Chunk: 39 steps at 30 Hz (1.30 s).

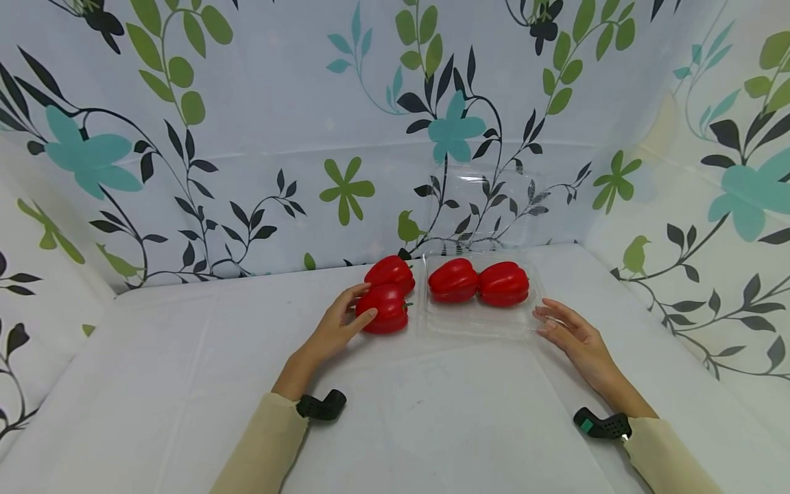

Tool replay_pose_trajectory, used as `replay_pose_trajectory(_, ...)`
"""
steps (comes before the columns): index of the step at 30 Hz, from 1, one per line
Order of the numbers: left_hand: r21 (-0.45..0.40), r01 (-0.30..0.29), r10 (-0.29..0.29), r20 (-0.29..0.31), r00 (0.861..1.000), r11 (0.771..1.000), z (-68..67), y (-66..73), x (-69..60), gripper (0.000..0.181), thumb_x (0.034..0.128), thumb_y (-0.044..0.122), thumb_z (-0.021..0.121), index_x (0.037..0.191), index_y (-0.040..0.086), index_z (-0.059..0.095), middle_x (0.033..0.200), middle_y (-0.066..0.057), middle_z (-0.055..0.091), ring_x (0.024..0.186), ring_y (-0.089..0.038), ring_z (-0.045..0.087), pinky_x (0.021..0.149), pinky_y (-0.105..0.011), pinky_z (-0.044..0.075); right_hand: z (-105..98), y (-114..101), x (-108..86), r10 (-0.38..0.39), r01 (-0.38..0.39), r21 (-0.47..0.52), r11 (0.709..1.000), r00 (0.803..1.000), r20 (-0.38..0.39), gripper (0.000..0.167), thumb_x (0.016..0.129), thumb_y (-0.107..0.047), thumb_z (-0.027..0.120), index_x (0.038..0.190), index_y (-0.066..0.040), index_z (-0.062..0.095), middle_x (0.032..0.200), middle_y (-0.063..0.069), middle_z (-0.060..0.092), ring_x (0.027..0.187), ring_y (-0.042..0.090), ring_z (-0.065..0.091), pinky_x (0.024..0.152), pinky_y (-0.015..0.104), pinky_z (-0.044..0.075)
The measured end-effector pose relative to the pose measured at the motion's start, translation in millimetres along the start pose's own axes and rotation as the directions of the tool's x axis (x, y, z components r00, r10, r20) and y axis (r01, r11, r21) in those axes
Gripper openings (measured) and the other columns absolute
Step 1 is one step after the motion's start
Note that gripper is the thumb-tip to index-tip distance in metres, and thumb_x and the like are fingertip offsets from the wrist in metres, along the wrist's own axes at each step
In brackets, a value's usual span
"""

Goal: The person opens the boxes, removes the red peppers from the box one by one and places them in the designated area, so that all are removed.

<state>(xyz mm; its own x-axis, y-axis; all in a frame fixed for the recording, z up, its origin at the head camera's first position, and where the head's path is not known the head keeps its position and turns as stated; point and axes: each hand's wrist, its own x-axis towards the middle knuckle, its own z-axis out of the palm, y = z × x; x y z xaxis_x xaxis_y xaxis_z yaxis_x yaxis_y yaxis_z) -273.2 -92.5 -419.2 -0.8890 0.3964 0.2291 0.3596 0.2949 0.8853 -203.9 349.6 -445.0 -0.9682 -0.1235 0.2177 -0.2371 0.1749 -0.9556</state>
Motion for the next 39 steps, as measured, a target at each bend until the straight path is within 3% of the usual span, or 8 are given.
replay_pose_trajectory(5, -0.01, -0.017, 0.017, -0.024, 1.0, 1.0, -2.1, 23.7, -6.8, 0.055, 0.0962, 0.009, 0.058, 0.144, -0.006, 0.035, 0.144, -0.026, 0.042, 0.132, -0.042, 0.042, 0.107, -0.057, 0.037, 0, 0, -0.5, 0.015, -0.015, -0.015, 1.0, 1.0, -0.015, 0.05, 0.103, -0.016, 0.049, 0.15, -0.006, 0.034, 0.136, -0.005, 0.055, 0.12, 0.001, 0.054, 0.09, 0.018, 0.051)
replay_pose_trajectory(8, -0.012, -0.04, 0.04, -0.047, 0.998, 0.999, -0.8, 11.1, -3.9, 0.054, 0.097, 0.011, 0.058, 0.145, -0.002, 0.037, 0.144, -0.023, 0.044, 0.132, -0.04, 0.042, 0.107, -0.057, 0.037, 0, -1, -0.4, 0.008, -0.008, -0.011, 1.0, 1.0, -0.016, 0.05, 0.103, -0.015, 0.049, 0.15, -0.005, 0.034, 0.135, -0.006, 0.056, 0.12, 0.001, 0.054, 0.09, 0.018, 0.051)
replay_pose_trajectory(11, -0.012, -0.065, 0.064, -0.061, 0.996, 0.998, -0.6, 11.8, -3.8, 0.053, 0.0968, 0.01, 0.058, 0.144, -0.002, 0.037, 0.143, -0.024, 0.045, 0.132, -0.04, 0.043, 0.106, -0.059, 0.036, 0, -1, -0.5, -0.004, 0.004, 0.002, 1.0, 1.0, -0.006, 0.049, 0.103, -0.014, 0.048, 0.15, -0.005, 0.034, 0.134, -0.006, 0.056, 0.12, 0.001, 0.054, 0.09, 0.018, 0.05)
replay_pose_trajectory(15, -0.003, -0.079, 0.078, -0.076, 0.994, 0.997, -2.0, 31.5, -7.4, 0.052, 0.0956, 0.007, 0.058, 0.142, -0.008, 0.038, 0.14, -0.029, 0.045, 0.131, -0.044, 0.043, 0.105, -0.062, 0.035, 0, -2, -0.8, -0.012, 0.012, 0.016, 1.0, 1.0, -0.001, 0.049, 0.103, -0.012, 0.049, 0.149, -0.004, 0.034, 0.134, -0.005, 0.056, 0.12, 0.001, 0.054, 0.09, 0.018, 0.05)
replay_pose_trajectory(31, 0.021, -0.154, 0.155, -0.175, 0.972, 0.988, 2.7, 46.0, -4.9, 0.054, 0.0927, 0.002, 0.06, 0.142, -0.004, 0.039, 0.137, -0.031, 0.048, 0.126, -0.044, 0.046, 0.105, -0.061, 0.037, 0, -1, -0.3, 0.002, -0.002, 0.005, 1.0, 1.0, -0.005, 0.05, 0.103, -0.014, 0.049, 0.15, -0.004, 0.034, 0.135, -0.006, 0.056, 0.121, 0.001, 0.054, 0.09, 0.019, 0.051)
replay_pose_trajectory(39, 0.065, -0.239, 0.248, -0.255, 0.935, 0.969, 5.8, 49.8, -3.3, 0.052, 0.0914, -0.003, 0.058, 0.139, -0.007, 0.039, 0.132, -0.029, 0.051, 0.124, -0.041, 0.048, 0.103, -0.059, 0.04, 1, -3, -0.8, 0.015, -0.015, -0.006, 1.0, 1.0, 0.001, 0.051, 0.103, -0.016, 0.048, 0.15, -0.005, 0.032, 0.135, -0.006, 0.055, 0.121, 0.0, 0.053, 0.09, 0.018, 0.05)
